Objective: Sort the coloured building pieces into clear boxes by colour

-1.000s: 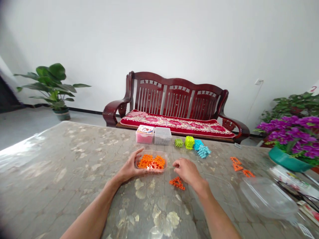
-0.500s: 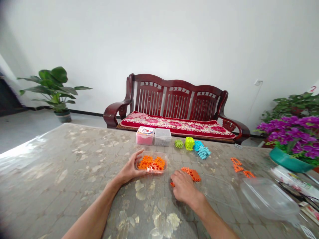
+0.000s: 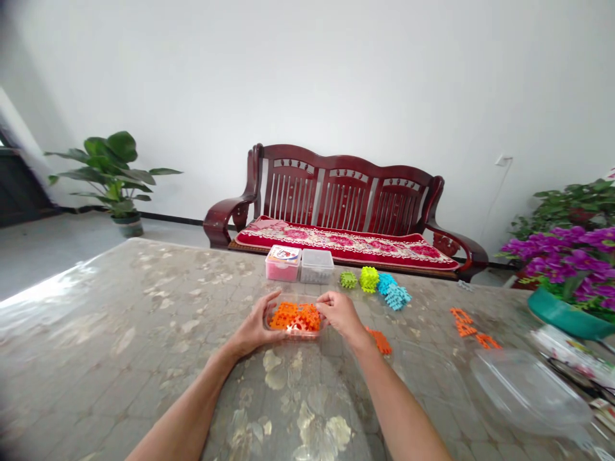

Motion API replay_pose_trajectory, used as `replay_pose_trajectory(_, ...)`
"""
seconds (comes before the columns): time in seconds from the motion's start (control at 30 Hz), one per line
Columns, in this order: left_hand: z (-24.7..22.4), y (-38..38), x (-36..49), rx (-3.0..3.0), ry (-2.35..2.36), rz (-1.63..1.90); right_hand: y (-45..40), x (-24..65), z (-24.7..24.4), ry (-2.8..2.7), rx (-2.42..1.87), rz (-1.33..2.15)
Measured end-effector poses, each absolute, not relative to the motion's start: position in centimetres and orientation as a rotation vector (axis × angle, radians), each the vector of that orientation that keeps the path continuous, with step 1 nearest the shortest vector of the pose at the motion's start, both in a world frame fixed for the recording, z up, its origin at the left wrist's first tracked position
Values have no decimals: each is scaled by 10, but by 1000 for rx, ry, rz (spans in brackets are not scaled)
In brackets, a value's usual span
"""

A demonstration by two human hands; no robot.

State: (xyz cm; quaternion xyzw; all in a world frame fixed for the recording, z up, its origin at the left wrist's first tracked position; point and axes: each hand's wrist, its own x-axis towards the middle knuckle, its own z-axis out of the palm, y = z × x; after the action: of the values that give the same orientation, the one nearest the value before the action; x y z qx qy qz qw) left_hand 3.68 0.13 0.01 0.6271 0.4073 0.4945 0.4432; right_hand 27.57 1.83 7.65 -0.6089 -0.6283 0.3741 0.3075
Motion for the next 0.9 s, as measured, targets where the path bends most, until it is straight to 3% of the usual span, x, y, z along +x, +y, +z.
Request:
replay_pose_trajectory(0.57,10,-1,41,1586,1019,1245,21,244,64,-2311,-1549,242)
replay_pose_trajectory(0.73,3,1,40,1601,1025,1219,15,249,65,-2201,-1497,253)
replay_pose_trajectory(0.9,0,2,39,1624,1076,1180,2,322,65,-1967,-1590,268)
